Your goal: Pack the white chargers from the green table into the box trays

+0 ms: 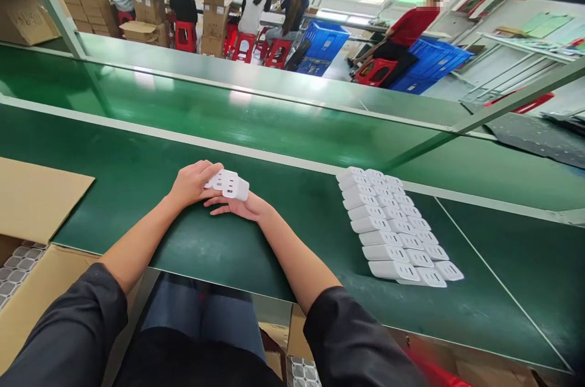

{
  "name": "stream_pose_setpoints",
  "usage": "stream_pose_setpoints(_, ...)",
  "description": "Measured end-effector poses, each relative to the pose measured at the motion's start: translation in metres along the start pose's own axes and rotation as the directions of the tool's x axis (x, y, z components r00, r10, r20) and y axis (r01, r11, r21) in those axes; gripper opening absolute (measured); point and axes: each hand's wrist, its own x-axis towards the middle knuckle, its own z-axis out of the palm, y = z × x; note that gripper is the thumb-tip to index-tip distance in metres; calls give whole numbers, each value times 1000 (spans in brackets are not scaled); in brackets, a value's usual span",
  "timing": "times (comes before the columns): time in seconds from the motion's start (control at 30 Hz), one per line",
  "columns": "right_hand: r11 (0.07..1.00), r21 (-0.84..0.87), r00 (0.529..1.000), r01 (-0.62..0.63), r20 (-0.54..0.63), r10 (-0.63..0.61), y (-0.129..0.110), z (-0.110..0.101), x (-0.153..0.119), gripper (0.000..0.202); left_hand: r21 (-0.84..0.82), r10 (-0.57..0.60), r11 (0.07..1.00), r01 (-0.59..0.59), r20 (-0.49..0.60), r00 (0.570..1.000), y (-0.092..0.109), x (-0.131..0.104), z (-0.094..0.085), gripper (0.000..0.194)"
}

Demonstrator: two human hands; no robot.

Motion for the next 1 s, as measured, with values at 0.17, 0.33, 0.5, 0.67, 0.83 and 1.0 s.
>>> stream_pose_setpoints(0.17,992,-118,986,49,-156,-67,-5,-9,-4,38,141,-103,986,87,113,988,4,1,-18,52)
stream_pose_setpoints(0.33,986,-158,960,45,-266,-87,-17,-27,-10,25,209,-211,964,164,228,951,9,0,-28,52)
stream_pose_setpoints(0.5,985,-138,929,106,-338,-148,-31,-31,-18,50,245,-77,969,-11,344,936,14,-1,-21,52)
stream_pose_setpoints(0.67,971,-81,929,225,-282,-239,-36,-30,-23,57,185,-7,981,-64,360,933,18,-3,-19,52)
stream_pose_setpoints(0.83,963,-110,924,246,-273,-267,-35,-36,-25,74,149,-8,988,-49,361,933,19,-2,-25,60)
stream_pose_setpoints(1.0,971,-145,956,189,-200,-216,-37,-29,-27,72,93,-53,995,18,393,918,15,2,-36,73)
